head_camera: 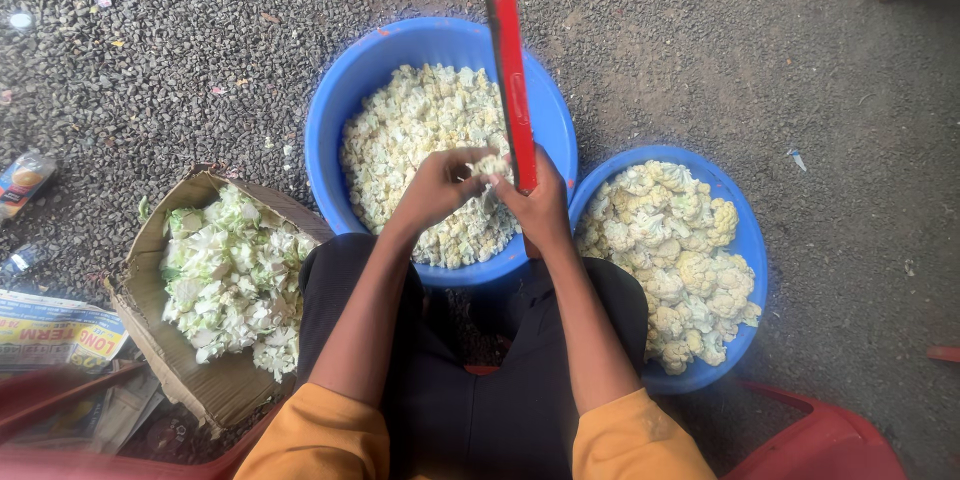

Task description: The person breaks apart cauliflower heads by hand and with a tool, placing the florets into blue plastic bins.

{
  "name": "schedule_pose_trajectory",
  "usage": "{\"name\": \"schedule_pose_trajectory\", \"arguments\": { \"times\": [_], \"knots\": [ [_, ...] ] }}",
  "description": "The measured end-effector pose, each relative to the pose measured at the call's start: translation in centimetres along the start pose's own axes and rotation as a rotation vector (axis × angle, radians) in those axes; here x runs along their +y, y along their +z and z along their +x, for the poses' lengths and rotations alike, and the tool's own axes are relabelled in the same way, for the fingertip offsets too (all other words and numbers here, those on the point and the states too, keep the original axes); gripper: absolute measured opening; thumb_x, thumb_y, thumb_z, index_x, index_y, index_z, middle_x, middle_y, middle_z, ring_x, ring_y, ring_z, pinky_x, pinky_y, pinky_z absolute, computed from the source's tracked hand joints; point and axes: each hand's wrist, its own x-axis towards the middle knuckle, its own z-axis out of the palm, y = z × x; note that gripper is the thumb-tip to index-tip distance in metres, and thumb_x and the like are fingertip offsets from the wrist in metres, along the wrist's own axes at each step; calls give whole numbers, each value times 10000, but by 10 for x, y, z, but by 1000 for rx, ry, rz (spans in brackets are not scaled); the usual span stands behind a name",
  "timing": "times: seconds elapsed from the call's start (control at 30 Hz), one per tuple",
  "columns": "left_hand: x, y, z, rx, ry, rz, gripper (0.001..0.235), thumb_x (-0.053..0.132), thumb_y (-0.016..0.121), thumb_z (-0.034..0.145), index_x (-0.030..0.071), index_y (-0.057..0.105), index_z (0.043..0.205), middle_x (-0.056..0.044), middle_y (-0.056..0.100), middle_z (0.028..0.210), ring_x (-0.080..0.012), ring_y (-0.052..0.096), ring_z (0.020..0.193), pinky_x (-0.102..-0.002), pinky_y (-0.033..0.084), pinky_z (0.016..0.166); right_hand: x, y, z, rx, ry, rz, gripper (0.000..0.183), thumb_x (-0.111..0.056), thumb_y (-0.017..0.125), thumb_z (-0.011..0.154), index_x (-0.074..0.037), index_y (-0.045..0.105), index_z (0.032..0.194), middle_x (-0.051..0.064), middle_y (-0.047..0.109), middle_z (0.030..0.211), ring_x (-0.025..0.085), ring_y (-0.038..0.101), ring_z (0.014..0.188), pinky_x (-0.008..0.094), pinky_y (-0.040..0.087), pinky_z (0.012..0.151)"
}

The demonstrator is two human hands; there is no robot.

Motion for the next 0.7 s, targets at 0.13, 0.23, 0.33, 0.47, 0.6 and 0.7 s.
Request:
{"name": "schedule_pose_trajectory", "arguments": {
  "times": [0.13, 0.23, 0.33, 0.47, 0.6, 0.7],
  "knots": [
    [-5, -1, -3, 40, -124, 24, 342, 124, 754, 912, 51, 738, 1246, -115, 654, 732, -142, 553, 643, -300, 444, 570, 0, -1, -2, -17, -20, -115, 263, -108, 760, 895, -33, 676, 1133, 48, 642, 1058, 124, 644, 874, 294, 524, 757],
    [-18, -1, 7, 177, -53, -185, 286, 46, 716, 886, -15, 704, 1165, -66, 749, 936, -132, 737, 755, -275, 612, 679, 1, 3, -3, 21, -53, -128, 237, -139, 764, 904, -21, 670, 1087, 65, 655, 1032, 141, 652, 884, 294, 528, 775],
    [-28, -7, 11, 252, -71, -392, 257, 36, 719, 901, -18, 658, 1144, -73, 731, 928, -153, 742, 778, -283, 635, 708, 1, 5, -5, 20, -68, -228, 293, -197, 769, 896, -2, 649, 1080, 95, 632, 966, 175, 634, 815, 313, 512, 709],
    [-37, -6, 12, 262, -29, -560, 318, -15, 744, 890, -7, 568, 1155, -63, 676, 877, -160, 716, 763, -279, 597, 666, 3, 14, -7, 17, 47, -341, 224, -229, 592, 1060, -24, 682, 1073, 96, 646, 824, 194, 638, 717, 348, 491, 674],
    [-42, -7, 12, 226, 13, -509, 333, -3, 742, 884, 0, 605, 1187, -47, 673, 878, -123, 677, 767, -262, 555, 661, -2, 19, -12, 0, -50, -308, 209, -210, 555, 1050, -30, 655, 1086, 94, 684, 830, 238, 678, 702, 380, 514, 635],
    [-41, -6, 12, 203, 8, -465, 292, 56, 740, 904, 9, 663, 1181, -33, 706, 911, -96, 659, 794, -253, 551, 719, -5, 20, -16, -8, -125, -386, 179, -195, 574, 1052, -27, 632, 1042, 130, 683, 852, 294, 696, 758, 411, 514, 647]
  ]
}}
